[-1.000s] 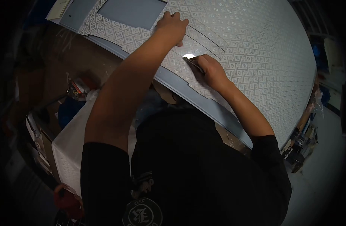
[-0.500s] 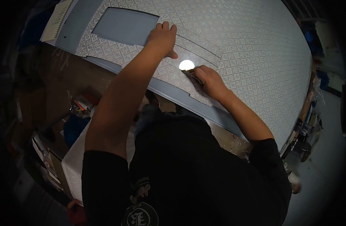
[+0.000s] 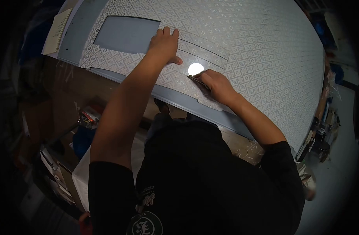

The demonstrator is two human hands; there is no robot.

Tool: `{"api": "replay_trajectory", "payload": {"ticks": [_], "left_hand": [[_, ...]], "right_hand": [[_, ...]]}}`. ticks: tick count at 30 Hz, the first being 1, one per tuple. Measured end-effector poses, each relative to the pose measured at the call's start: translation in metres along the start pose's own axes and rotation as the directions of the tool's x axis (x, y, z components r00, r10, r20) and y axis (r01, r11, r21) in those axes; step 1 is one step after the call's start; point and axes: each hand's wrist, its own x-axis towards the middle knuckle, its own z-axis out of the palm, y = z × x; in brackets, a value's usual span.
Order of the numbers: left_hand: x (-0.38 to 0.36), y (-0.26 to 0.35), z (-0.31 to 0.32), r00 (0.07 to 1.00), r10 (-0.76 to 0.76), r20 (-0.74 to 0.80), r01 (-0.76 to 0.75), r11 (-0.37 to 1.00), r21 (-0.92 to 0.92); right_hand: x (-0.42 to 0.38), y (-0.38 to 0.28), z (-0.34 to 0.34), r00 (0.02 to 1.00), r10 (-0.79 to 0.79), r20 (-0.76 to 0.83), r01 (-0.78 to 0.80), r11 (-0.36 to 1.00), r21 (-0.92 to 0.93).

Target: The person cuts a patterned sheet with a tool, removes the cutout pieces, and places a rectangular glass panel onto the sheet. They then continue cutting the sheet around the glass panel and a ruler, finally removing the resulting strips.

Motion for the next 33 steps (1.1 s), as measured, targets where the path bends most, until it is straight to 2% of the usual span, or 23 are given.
{"api": "replay_trajectory", "payload": {"ticks": [6,33], "left_hand": [[0.0006,-0.0005,0.0001,1.0,0.006,0.004,-0.006,1.0,0.008],[0.0009,-0.0007,-0.0005,1.0,-0.008,0.013,0.008,1.0,0.019]], "right_hand": [[-0.0012,0.0016,0.0035,0.998,-0.029,-0.061,0.031,0.999,0.028],[-0.0018,0.0019,0.0022,0.999,-0.006,-0.043,0.007,0.999,0.031]]}}
